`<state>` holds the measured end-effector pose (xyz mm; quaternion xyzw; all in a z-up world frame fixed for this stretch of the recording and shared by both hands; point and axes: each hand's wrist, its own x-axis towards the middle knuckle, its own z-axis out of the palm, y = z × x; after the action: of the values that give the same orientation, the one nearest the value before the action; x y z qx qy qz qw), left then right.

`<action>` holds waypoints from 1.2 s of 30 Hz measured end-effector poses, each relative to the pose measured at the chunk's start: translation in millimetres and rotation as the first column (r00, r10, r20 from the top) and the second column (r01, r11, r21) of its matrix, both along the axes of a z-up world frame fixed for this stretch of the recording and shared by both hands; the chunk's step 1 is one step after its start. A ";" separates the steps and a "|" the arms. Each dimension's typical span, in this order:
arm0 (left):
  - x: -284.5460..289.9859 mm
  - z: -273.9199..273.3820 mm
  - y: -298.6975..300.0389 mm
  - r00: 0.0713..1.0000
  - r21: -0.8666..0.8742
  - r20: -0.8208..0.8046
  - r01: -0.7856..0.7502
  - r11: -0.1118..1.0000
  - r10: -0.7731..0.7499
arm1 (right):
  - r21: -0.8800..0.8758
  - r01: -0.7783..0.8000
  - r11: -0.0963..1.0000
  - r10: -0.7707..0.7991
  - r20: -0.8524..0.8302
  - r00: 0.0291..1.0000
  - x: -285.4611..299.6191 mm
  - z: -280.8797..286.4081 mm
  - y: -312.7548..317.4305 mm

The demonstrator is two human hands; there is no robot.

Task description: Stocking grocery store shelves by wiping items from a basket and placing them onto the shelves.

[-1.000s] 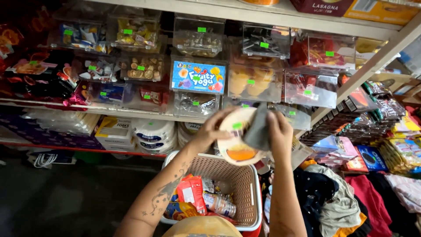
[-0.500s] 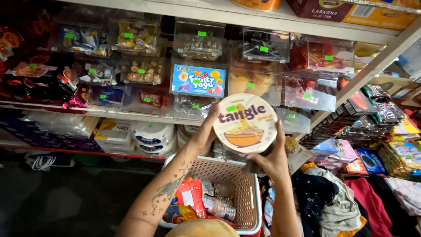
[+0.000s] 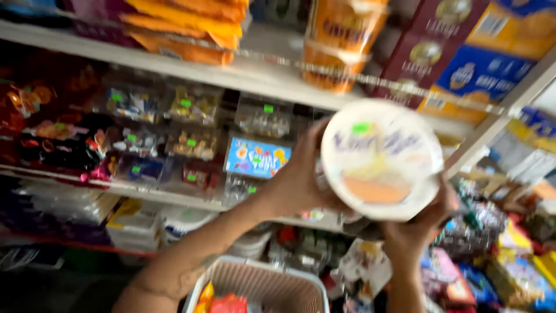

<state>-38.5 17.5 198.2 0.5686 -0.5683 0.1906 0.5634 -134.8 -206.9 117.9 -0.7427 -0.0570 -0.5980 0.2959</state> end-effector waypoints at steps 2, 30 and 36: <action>14.2 42.3 -10.9 0.999 -0.059 0.044 0.015 0.998 -0.013 | -0.045 0.114 0.993 -0.112 0.047 0.993 6.1 62.8 0.7; 281.1 299.4 -94.3 0.871 -0.338 -0.093 -0.483 0.807 0.482 | -0.152 -0.233 0.960 0.214 -0.136 0.967 215.7 360.6 -45.8; 282.3 285.1 -91.7 0.869 -0.305 -0.081 -0.488 0.817 0.489 | -0.083 -0.256 0.963 0.236 -0.195 0.952 209.6 352.9 -44.0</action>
<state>243.8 -74.2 483.3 0.5974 -0.3659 0.4174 0.5788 74.8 -250.8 470.8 -0.7965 -0.1535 -0.4815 0.3320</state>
